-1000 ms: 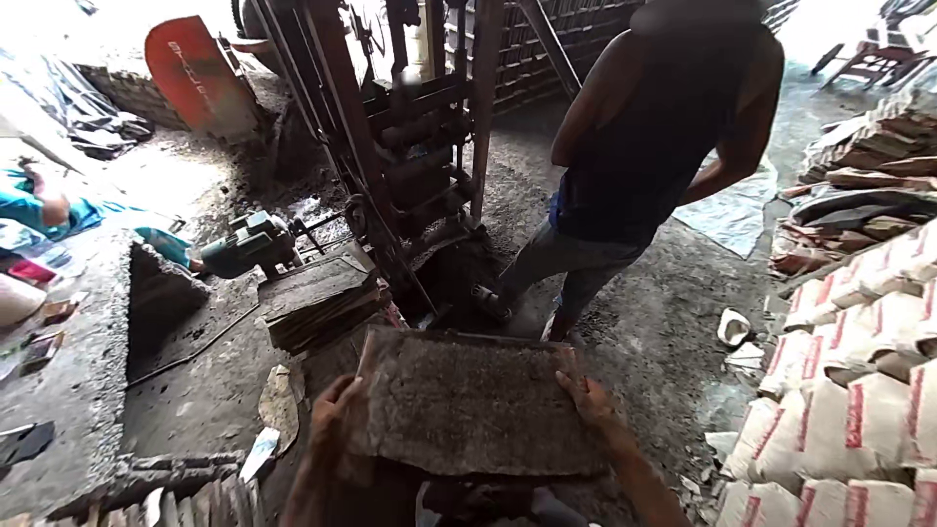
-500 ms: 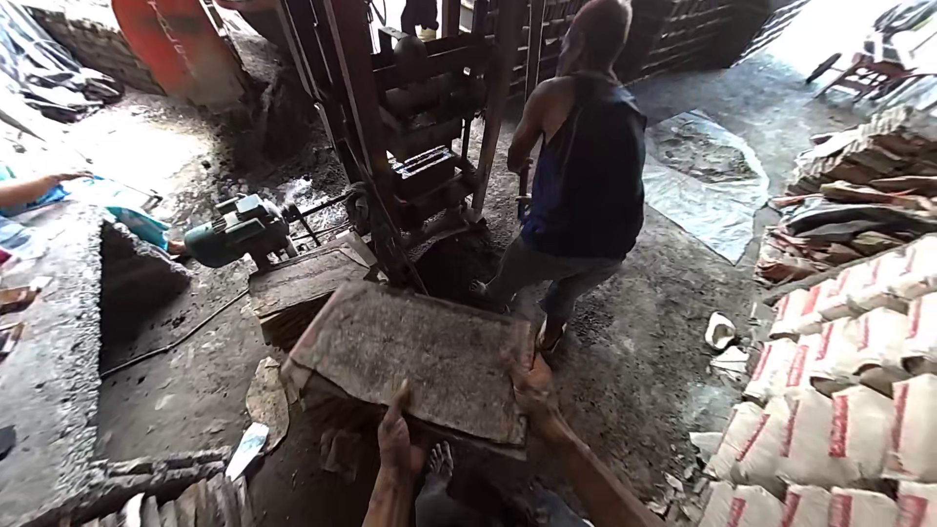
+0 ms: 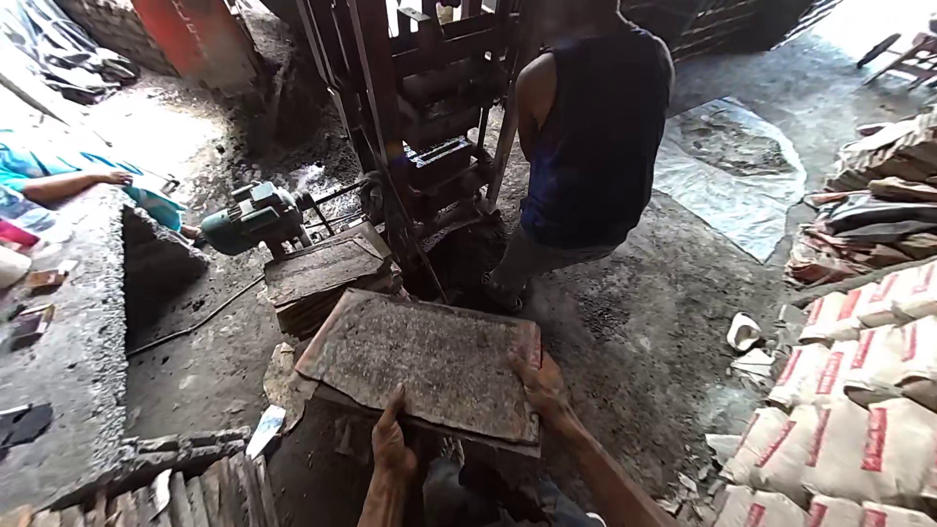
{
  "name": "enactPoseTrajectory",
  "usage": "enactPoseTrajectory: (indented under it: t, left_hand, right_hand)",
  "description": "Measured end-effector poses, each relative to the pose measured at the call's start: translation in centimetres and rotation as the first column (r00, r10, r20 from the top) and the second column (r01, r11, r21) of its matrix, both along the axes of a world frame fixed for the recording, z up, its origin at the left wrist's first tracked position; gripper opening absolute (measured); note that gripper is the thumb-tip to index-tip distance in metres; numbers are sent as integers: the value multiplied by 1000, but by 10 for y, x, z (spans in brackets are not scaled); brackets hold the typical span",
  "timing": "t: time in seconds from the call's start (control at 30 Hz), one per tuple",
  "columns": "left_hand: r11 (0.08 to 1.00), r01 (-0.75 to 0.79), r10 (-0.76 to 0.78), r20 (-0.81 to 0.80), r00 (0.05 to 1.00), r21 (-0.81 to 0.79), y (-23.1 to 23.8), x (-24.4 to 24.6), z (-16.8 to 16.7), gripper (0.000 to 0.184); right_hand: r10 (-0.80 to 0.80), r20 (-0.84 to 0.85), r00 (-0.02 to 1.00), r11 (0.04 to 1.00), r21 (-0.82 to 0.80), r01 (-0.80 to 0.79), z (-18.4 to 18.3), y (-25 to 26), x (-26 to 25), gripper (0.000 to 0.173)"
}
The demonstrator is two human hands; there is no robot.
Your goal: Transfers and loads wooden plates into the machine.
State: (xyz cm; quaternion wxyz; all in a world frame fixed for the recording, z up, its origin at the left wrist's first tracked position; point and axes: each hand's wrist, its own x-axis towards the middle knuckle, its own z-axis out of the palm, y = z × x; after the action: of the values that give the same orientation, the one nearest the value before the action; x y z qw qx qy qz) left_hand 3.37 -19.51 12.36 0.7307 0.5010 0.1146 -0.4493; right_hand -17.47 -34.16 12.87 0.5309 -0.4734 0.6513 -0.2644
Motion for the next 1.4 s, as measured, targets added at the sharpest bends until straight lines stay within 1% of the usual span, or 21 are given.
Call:
enactPoseTrajectory:
  t: [0.07,0.1,0.17,0.23,0.27,0.33,0.4,0.47,0.53,0.6,0.7,0.77,0.87,0.97,1.07,1.17,1.4]
  left_hand:
    - [990,45,-36,72,997,-134,-9,13,12,23]
    - [978,73,-52,108,993,-197,-13,18,24,23]
    - [957,87,-50,138,989,-278,-22,20,54,30]
    - [956,66,-34,114,993,-287,-33,17,75,29]
    - [957,71,-39,119,992,-282,-38,17,76,28]
    - [955,112,-75,143,987,-274,-44,17,65,30]
    - [959,155,-115,173,978,-237,-44,14,49,33]
    - [976,151,-126,157,980,-156,-34,8,35,37]
    - [995,97,-94,90,992,-35,-19,-2,26,30]
    - [997,52,-53,9,999,57,-1,-8,18,25]
    - [995,20,-13,-74,997,94,20,-12,6,22]
    - [995,23,-13,-99,995,95,27,-8,1,23]
    - [992,43,-32,-94,995,120,27,4,6,25]
    - [984,58,-57,-11,998,168,25,17,11,25]
    - [992,42,-48,43,998,123,23,27,12,24]
    - [997,31,-34,39,999,78,23,29,11,25]
    - [990,36,-35,-3,999,135,31,18,4,22]
  right_hand:
    - [7,68,998,990,-142,3,30,-16,9,61]
    - [25,100,995,973,-233,-1,47,-23,10,62]
    - [75,178,981,933,-360,-6,83,-38,7,65]
    - [108,244,964,927,-375,-9,104,-52,0,64]
    - [111,267,957,938,-346,-12,107,-58,-2,61]
    - [111,253,961,967,-253,-45,101,-62,-8,59]
    - [74,171,983,989,-137,-51,82,-53,-14,60]
    - [36,118,992,999,-29,-33,58,-33,-22,56]
    - [14,134,991,998,53,-21,35,-10,-31,49]
    - [-6,159,987,992,127,-15,19,11,-37,44]
    - [-35,195,980,976,215,-8,9,31,-38,41]
    - [-41,214,976,971,239,-11,3,34,-35,42]
    - [-19,209,978,973,229,-30,-2,30,-25,43]
    - [20,240,971,981,185,-66,-2,25,-13,45]
    - [20,262,965,985,162,-64,3,19,1,47]
    - [13,279,960,984,165,-61,6,14,8,51]
    - [-8,264,964,967,247,-60,-6,21,-5,47]
